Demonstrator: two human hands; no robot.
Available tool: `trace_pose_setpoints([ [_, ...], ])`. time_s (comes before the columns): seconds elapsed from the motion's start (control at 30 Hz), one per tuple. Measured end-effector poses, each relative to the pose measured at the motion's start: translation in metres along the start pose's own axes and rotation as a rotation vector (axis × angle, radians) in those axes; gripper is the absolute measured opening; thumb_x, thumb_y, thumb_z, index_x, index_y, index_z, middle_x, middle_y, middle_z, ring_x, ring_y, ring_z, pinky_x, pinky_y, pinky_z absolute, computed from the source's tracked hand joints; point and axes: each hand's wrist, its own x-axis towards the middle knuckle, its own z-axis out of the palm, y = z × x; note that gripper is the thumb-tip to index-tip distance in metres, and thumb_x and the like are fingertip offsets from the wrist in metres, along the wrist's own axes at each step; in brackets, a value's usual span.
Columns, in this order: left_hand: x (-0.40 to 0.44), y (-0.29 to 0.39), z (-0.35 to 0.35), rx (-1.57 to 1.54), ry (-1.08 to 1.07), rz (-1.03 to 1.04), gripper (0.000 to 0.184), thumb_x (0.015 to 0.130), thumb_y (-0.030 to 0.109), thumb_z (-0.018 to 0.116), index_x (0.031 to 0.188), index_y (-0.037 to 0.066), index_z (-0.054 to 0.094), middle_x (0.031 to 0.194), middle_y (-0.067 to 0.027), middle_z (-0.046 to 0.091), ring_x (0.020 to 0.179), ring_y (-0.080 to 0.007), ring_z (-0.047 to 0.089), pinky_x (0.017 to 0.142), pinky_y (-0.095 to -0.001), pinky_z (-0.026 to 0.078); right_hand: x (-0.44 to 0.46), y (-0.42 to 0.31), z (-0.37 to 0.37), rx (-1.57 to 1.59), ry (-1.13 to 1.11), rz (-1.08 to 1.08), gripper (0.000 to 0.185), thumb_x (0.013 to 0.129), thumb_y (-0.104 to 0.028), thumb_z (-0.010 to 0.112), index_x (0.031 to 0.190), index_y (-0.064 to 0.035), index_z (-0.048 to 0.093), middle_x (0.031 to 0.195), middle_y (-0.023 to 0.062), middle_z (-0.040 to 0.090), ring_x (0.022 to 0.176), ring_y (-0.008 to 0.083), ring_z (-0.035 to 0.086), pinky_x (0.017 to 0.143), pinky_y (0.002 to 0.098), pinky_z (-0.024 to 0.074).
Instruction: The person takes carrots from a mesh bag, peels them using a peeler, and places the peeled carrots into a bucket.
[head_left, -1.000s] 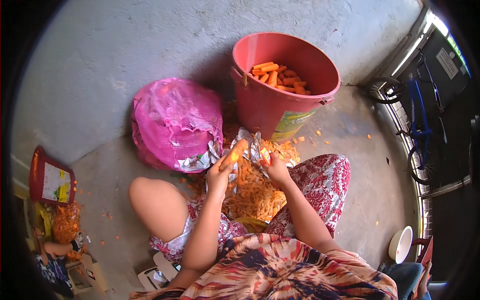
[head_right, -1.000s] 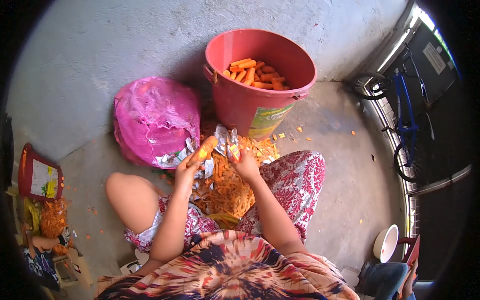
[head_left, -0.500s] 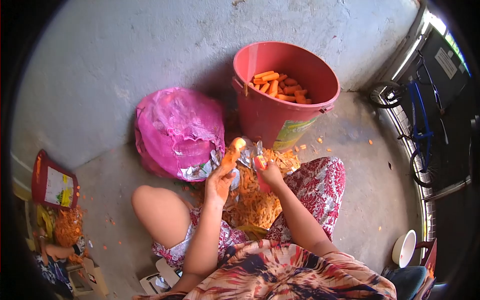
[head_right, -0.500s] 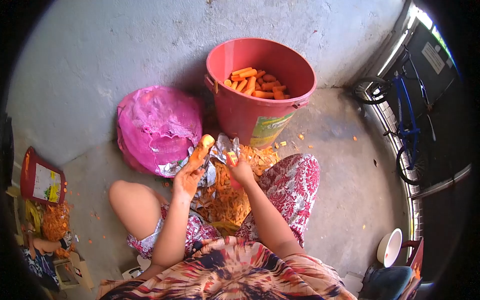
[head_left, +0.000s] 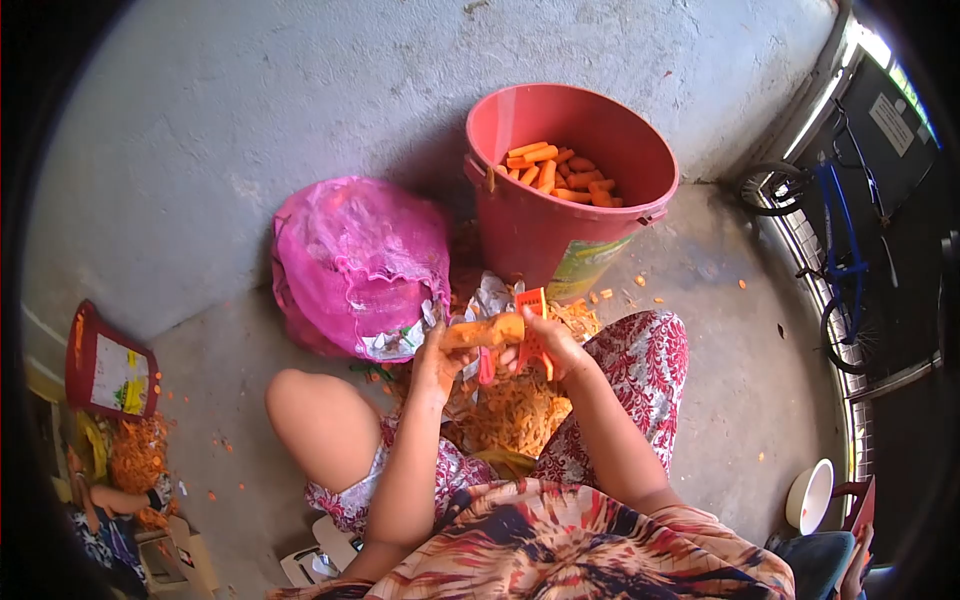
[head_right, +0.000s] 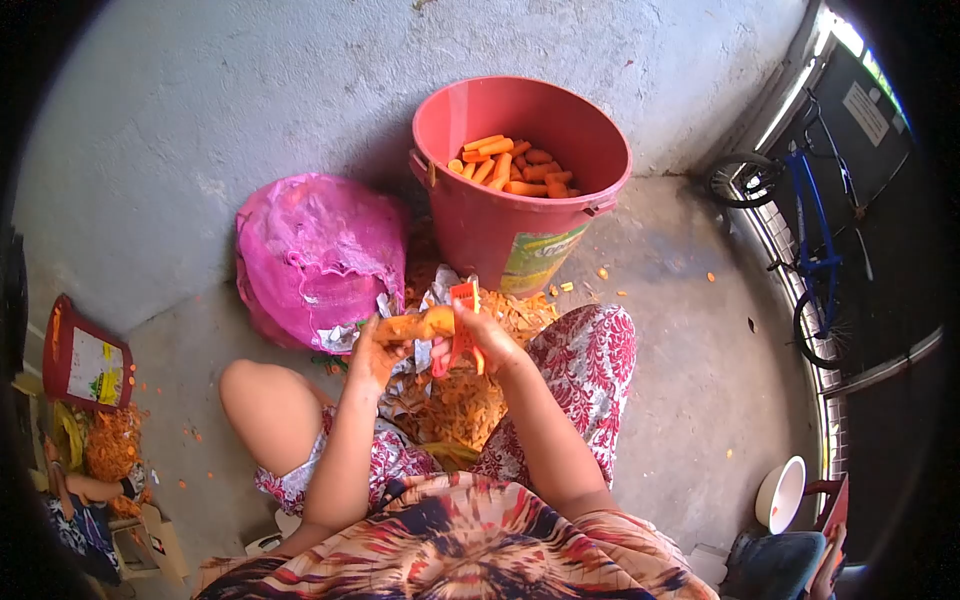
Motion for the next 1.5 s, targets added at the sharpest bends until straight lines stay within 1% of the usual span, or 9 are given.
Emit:
trace_pose_setpoints([
  [0.1,0.006,-0.01,-0.004,0.015,0.147,-0.015,0.044,0.08,0.044,0.047,0.097,0.004,0.049,0.087,-0.0079,0.057,0.071,-0.0143,0.054,0.058,-0.0254,0.042,-0.008,0.003,0.009,0.069,-0.028,0.081,0.037,0.086,-0.032,0.04,0.102,0.001,0.046,0.08,0.0158,0.06,0.058,0.0219,0.06,0.048,0.0294,0.05],
  [0.33,0.002,-0.02,0.022,-0.082,0.025,-0.125,0.068,0.078,0.063,0.029,0.116,0.008,0.038,0.111,-0.0079,0.047,0.102,-0.0214,0.045,0.082,-0.0401,0.038,0.006,0.034,0.01,-0.003,0.079,-0.04,0.033,0.078,-0.025,0.056,0.098,-0.0019,0.044,0.075,0.0159,0.058,0.063,0.0236,0.06,0.053,0.0311,0.0488],
  [0.47,0.001,-0.045,0.01,-0.246,-0.087,-0.169,0.051,0.082,0.048,0.041,0.116,0.01,0.041,0.108,-0.0064,0.049,0.099,-0.0203,0.048,0.087,-0.0367,0.038,0.0,0.047,0.032,-0.961,0.3,-0.363,0.03,0.076,-0.019,0.057,0.097,-0.0004,0.045,0.079,0.0179,0.057,0.078,0.0283,0.057,0.069,0.0354,0.0433],
  [0.6,-0.003,-0.03,0.017,-0.32,-0.006,-0.215,0.041,0.081,0.039,0.047,0.105,0.006,0.047,0.099,-0.0091,0.052,0.093,-0.022,0.051,0.084,-0.038,0.04,-0.007,0.036,0.036,-0.959,0.184,-0.348,0.023,0.078,-0.018,0.056,0.094,-0.0031,0.052,0.074,0.0133,0.057,0.071,0.0215,0.056,0.065,0.0316,0.0439],
  [0.7,0.002,-0.032,0.006,-0.172,-0.02,-0.178,0.035,0.079,0.034,0.048,0.101,0.006,0.048,0.094,-0.0107,0.053,0.088,-0.0221,0.053,0.078,-0.0403,0.044,-0.005,0.017,0.028,-0.663,0.336,-0.316,0.023,0.082,-0.018,0.053,0.099,-0.0033,0.055,0.074,0.0022,0.057,0.065,0.008,0.053,0.058,0.0245,0.0446],
  [0.9,-0.014,-0.022,0.025,-0.226,-0.077,-0.264,0.036,0.077,0.04,0.047,0.093,0.008,0.051,0.074,-0.0043,0.055,0.06,-0.017,0.054,0.054,-0.0347,0.045,-0.006,-0.006,0.01,-0.077,0.503,-0.456,0.017,0.082,-0.013,0.053,0.097,-0.0036,0.049,0.08,0.002,0.055,0.065,0.0081,0.053,0.055,0.0231,0.046],
  [1.23,-0.012,-0.016,0.029,0.136,0.104,-0.364,0.063,0.07,0.07,0.035,0.097,0.014,0.049,0.071,-0.0015,0.051,0.053,-0.0134,0.046,0.044,-0.0244,0.035,0.001,-0.001,0.006,0.02,0.535,-0.52,0.018,0.084,-0.011,0.05,0.099,-0.0043,0.046,0.083,0.0025,0.054,0.069,0.0091,0.053,0.059,0.0237,0.0468],
  [1.37,0.007,-0.056,-0.017,1.13,0.15,0.002,0.05,0.069,0.033,0.065,0.102,0.002,0.043,0.091,-0.0093,0.055,0.075,-0.0191,0.055,0.061,-0.0289,0.045,-0.001,-0.002,0.003,-0.132,0.607,-0.465,0.023,0.084,-0.013,0.049,0.103,-0.003,0.043,0.084,0.0052,0.052,0.069,0.013,0.053,0.055,0.0269,0.0492],
  [1.5,-0.004,-0.048,0.006,0.625,-0.112,-0.052,0.05,0.064,0.005,0.069,0.106,0.003,0.042,0.087,-0.0039,0.053,0.074,-0.0123,0.053,0.056,-0.0254,0.043,0.001,0.002,-0.004,-0.141,0.644,-0.517,0.022,0.084,-0.014,0.049,0.103,-0.0033,0.045,0.084,0.0044,0.053,0.07,0.011,0.053,0.058,0.0246,0.0471],
])
